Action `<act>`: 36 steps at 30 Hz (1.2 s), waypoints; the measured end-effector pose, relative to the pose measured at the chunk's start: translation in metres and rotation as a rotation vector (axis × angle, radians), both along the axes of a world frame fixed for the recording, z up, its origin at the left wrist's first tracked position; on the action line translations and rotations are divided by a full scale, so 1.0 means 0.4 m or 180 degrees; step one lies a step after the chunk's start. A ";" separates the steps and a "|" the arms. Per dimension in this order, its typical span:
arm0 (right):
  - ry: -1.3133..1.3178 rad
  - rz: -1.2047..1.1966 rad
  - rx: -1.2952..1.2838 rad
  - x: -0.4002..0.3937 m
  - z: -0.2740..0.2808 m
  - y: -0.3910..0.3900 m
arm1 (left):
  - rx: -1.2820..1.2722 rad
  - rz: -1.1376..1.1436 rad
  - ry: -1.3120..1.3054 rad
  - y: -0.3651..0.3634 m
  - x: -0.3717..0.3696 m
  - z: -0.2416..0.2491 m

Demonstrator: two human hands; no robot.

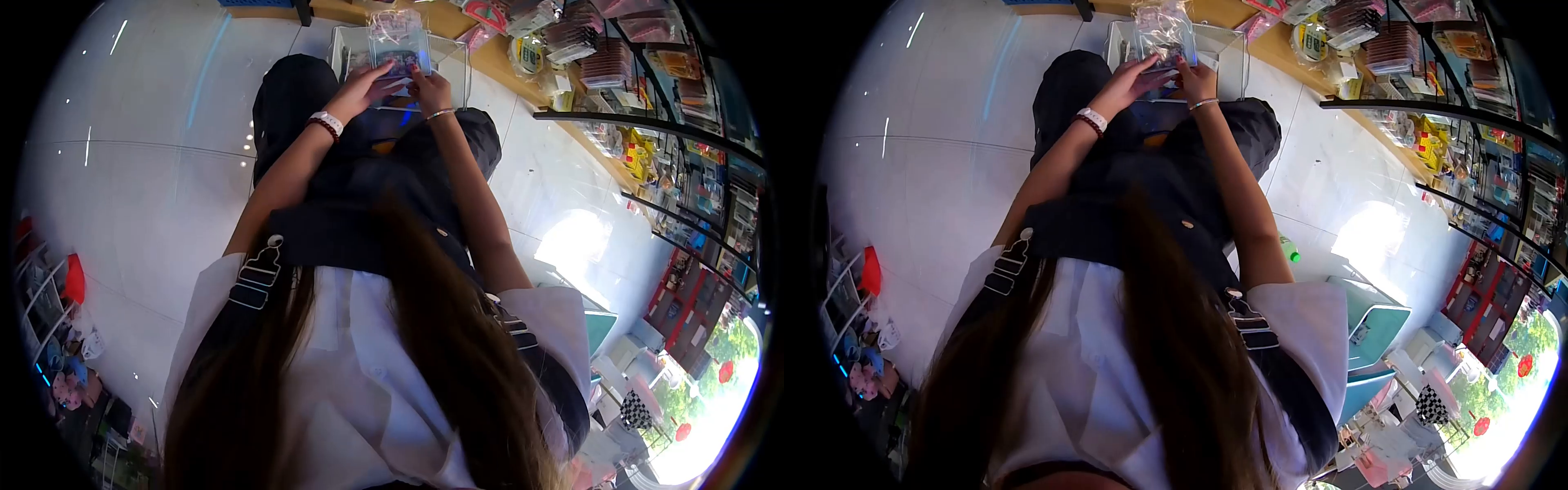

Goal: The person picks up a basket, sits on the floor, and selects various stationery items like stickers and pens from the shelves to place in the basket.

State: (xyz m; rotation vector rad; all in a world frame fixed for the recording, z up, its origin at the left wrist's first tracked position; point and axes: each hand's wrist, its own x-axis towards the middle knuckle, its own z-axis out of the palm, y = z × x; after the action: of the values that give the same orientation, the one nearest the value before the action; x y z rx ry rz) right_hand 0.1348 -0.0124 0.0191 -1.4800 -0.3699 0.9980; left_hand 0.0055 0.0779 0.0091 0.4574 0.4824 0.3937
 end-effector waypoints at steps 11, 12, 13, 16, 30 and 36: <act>0.1592 -0.0029 -0.0586 0.019 -0.276 -0.064 | 0.0421 -0.0045 0.1489 -0.013 -0.004 -0.236; 0.1595 -0.0014 -0.0586 0.030 -0.342 -0.072 | 0.0886 0.0079 0.1910 -0.004 -0.001 -0.295; 0.0294 0.0469 0.0284 0.045 -0.456 -0.085 | 0.1356 0.0198 0.2331 0.003 -0.003 -0.324; -0.1150 0.1072 0.1397 0.079 -0.542 -0.096 | 0.1625 0.0597 0.2905 -0.005 -0.007 -0.273; 0.1891 -0.0404 -0.1201 0.046 -0.319 -0.064 | 0.1590 -0.0334 0.2757 0.000 -0.001 -0.271; 0.1761 -0.0341 -0.1351 0.037 -0.294 -0.065 | 0.1643 -0.0251 0.2874 0.006 0.003 -0.308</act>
State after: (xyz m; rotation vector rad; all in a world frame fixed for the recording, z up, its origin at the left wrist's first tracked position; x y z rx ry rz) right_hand 0.1496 -0.0384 -0.0984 -1.4961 0.3351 1.4007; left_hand 0.0067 0.0803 -0.1142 1.1644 1.2423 0.2119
